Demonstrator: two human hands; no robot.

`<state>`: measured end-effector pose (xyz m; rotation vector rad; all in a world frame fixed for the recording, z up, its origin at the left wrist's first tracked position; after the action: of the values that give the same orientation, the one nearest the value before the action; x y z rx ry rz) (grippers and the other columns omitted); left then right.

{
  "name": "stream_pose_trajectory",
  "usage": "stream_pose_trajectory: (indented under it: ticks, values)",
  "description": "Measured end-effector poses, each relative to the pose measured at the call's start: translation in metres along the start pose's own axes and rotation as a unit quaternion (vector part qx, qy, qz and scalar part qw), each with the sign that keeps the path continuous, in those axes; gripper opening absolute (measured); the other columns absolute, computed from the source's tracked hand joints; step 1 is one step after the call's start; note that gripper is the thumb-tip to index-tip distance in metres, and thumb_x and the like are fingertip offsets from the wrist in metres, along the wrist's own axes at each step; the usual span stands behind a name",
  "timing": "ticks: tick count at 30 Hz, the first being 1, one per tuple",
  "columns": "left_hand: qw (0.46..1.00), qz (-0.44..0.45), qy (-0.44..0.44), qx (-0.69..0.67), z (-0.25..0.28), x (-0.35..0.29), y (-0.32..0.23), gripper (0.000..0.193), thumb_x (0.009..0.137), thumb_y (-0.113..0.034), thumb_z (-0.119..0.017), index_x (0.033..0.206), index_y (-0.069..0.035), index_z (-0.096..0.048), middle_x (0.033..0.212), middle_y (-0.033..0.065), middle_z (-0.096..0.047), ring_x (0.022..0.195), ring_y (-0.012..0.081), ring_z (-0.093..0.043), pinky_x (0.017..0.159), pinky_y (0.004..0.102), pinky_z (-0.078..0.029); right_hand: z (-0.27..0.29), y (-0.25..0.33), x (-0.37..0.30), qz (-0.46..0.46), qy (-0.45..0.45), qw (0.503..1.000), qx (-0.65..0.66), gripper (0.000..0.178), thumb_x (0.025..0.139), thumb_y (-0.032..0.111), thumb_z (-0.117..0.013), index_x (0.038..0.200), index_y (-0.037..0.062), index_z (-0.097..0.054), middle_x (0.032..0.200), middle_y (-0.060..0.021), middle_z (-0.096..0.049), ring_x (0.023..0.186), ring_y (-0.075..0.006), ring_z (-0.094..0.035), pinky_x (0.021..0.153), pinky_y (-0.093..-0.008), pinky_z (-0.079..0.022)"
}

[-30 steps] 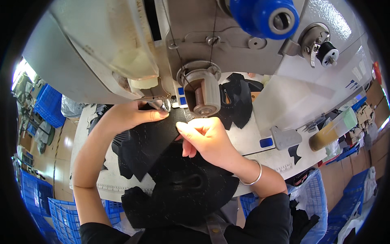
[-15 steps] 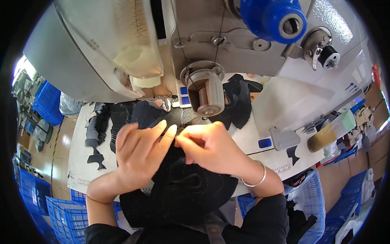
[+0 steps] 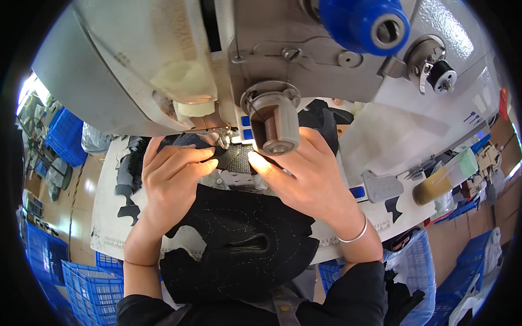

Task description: The person aligns cut fabric pieces onto shoe upper components and stitches them together using a sewing machine.

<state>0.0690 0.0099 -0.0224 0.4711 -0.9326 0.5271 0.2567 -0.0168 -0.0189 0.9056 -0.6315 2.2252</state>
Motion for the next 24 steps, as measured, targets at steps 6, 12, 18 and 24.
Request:
stream_pose_trajectory:
  ticks: [6,12,18,24]
  values:
    - [0.997,0.024,-0.014,-0.07,-0.005,0.005,0.014,0.014,0.065,0.001,-0.071,0.071,-0.012,-0.068,0.082,-0.0014,-0.071,0.076,0.0178,-0.066,0.076,0.0318,-0.042,-0.001,0.011,0.002,0.05,-0.027,0.998,-0.02,0.021,0.07,0.009,-0.074,0.09,0.0056,-0.068,0.091,0.0001,-0.061,0.08,-0.0142,-0.059,0.072,-0.0323,-0.044]
    - [0.992,0.053,-0.038,-0.11,-0.022,-0.005,0.034,0.011,0.067,0.0,-0.074,0.07,-0.01,-0.069,0.082,-0.0006,-0.071,0.076,0.0179,-0.066,0.073,0.0311,-0.042,-0.012,0.027,0.003,0.064,-0.065,0.994,-0.052,0.015,0.069,-0.002,-0.073,0.082,0.0038,-0.068,0.083,-0.0017,-0.062,0.067,-0.0165,-0.057,0.064,-0.0306,-0.044]
    - [0.962,0.149,-0.026,-0.226,-0.024,-0.013,0.047,0.015,0.069,0.0,-0.071,0.078,-0.012,-0.073,0.087,0.0036,-0.072,0.074,0.0143,-0.062,0.086,0.0339,-0.044,-0.015,0.011,0.001,0.009,-0.091,0.995,-0.045,0.032,0.061,0.003,-0.071,0.093,0.0076,-0.07,0.089,-0.0025,-0.063,0.074,-0.0198,-0.057,0.066,-0.0343,-0.04]
    - [0.981,-0.099,0.041,0.163,0.005,-0.006,-0.033,0.021,0.072,-0.009,-0.066,0.092,-0.004,-0.07,0.091,0.0022,-0.063,0.069,0.0147,-0.05,0.096,0.0441,-0.041,-0.009,0.01,0.002,-0.008,-0.115,0.993,-0.023,0.03,0.061,0.0,-0.069,0.09,0.0055,-0.068,0.086,-0.0043,-0.063,0.074,-0.0219,-0.058,0.065,-0.0331,-0.039]
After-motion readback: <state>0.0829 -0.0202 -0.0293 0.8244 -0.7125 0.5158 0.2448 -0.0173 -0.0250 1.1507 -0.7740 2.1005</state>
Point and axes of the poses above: each hand's wrist, its own x-axis towards the middle knuckle, its own z-axis out of the back of the hand, y = z × x, the point moved 5 cm from there along x, towards the middle knuckle
